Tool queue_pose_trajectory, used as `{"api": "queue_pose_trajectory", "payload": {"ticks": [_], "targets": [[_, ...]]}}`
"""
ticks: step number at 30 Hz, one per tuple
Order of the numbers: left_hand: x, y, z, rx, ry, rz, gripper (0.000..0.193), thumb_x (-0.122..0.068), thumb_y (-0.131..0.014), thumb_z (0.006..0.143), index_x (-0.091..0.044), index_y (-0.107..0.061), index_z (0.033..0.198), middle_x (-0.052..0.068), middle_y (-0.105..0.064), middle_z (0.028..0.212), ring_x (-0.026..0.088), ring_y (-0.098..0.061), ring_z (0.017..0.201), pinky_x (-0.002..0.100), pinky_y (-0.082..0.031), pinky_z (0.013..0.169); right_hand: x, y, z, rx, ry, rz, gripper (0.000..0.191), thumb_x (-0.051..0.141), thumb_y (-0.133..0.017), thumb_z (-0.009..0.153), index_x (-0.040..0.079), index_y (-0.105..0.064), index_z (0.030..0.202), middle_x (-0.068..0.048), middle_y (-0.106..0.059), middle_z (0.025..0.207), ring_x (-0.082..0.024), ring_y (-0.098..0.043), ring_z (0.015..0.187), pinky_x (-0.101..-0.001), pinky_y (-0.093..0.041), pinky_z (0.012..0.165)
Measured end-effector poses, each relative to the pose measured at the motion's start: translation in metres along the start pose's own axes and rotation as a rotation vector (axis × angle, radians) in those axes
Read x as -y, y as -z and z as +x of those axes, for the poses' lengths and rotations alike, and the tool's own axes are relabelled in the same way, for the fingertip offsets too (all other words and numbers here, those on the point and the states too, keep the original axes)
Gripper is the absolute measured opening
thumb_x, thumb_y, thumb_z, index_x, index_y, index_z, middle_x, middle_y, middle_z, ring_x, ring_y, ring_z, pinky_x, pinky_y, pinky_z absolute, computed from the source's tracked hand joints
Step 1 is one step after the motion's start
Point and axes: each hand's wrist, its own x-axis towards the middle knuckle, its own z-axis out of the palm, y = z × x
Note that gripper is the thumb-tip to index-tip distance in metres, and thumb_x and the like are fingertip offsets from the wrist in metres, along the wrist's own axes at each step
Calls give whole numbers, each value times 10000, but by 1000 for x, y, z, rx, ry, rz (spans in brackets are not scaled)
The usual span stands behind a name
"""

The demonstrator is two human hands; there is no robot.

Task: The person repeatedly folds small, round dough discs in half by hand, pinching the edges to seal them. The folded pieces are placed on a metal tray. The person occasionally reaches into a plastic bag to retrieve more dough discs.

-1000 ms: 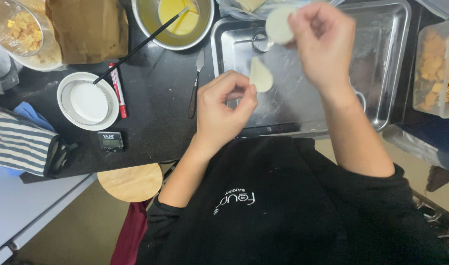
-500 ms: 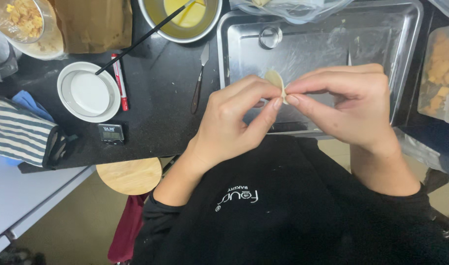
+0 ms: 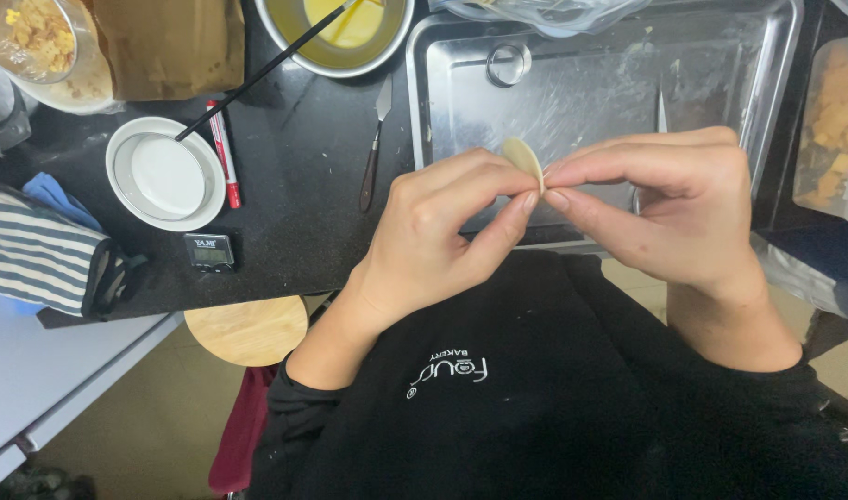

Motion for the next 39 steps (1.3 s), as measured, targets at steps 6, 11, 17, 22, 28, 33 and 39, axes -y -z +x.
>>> {"api": "queue_pose_trajectory", "payload": {"ticks": [6, 11, 17, 22, 28, 33, 39], "targets": [[2, 0, 1, 11, -16, 6, 62, -70, -690, 1034, -51, -685, 1093, 72, -699, 977, 184, -722, 820, 267, -569, 711, 2, -1, 0, 18, 28, -21, 164, -58, -787, 911, -18, -739, 1063, -146, -754, 1015, -169, -759, 911, -218, -602, 794], [4, 1, 1, 29, -19, -4, 54, -73, -691, 1028, -56, -689, 1080, 65, -700, 967, 177, -720, 797, 266, -564, 693, 3, 2, 1, 26, 25, -99, 144, -78, -765, 818, -54, -723, 954, -177, -738, 932, -210, -741, 848, -264, -580, 735], [1, 0, 2, 18, -34, 31, 63, -68, -701, 1004, -59, -682, 1064, 67, -694, 967, 194, -715, 823, 276, -563, 701, 7, 0, 5, 35, 54, -97, 149, -78, -759, 820, -52, -719, 962, -178, -736, 937, -214, -743, 845, -261, -587, 732], [-1, 1, 2, 34, -67, 102, 81, -64, -718, 987, -41, -669, 1048, 75, -673, 946, 212, -698, 817, 297, -560, 716, 4, 1, 4, 48, 101, -138, 152, -50, -785, 871, -23, -739, 1013, -148, -750, 999, -189, -756, 864, -236, -597, 741], [-1, -1, 1, 37, -115, 160, 89, -52, -721, 975, -37, -649, 1025, 76, -648, 937, 221, -685, 834, 315, -562, 773, 5, 0, 4, 35, 168, -252, 143, -65, -786, 784, -54, -731, 916, -167, -744, 900, -225, -747, 805, -271, -584, 681], [-2, -3, 2, 4, -91, 142, 99, -57, -734, 964, -41, -651, 1015, 70, -657, 932, 223, -684, 842, 307, -556, 736, 10, -2, 6, 19, 153, -232, 143, -75, -780, 784, -56, -724, 914, -167, -744, 897, -221, -747, 801, -270, -577, 673], [-5, -1, 2, 3, -92, 110, 96, -59, -733, 980, -49, -658, 1039, 57, -664, 958, 199, -691, 832, 297, -563, 758, 9, 0, 5, 21, 110, -115, 175, -64, -770, 784, -49, -712, 949, -171, -733, 934, -217, -742, 841, -271, -593, 732]]}}
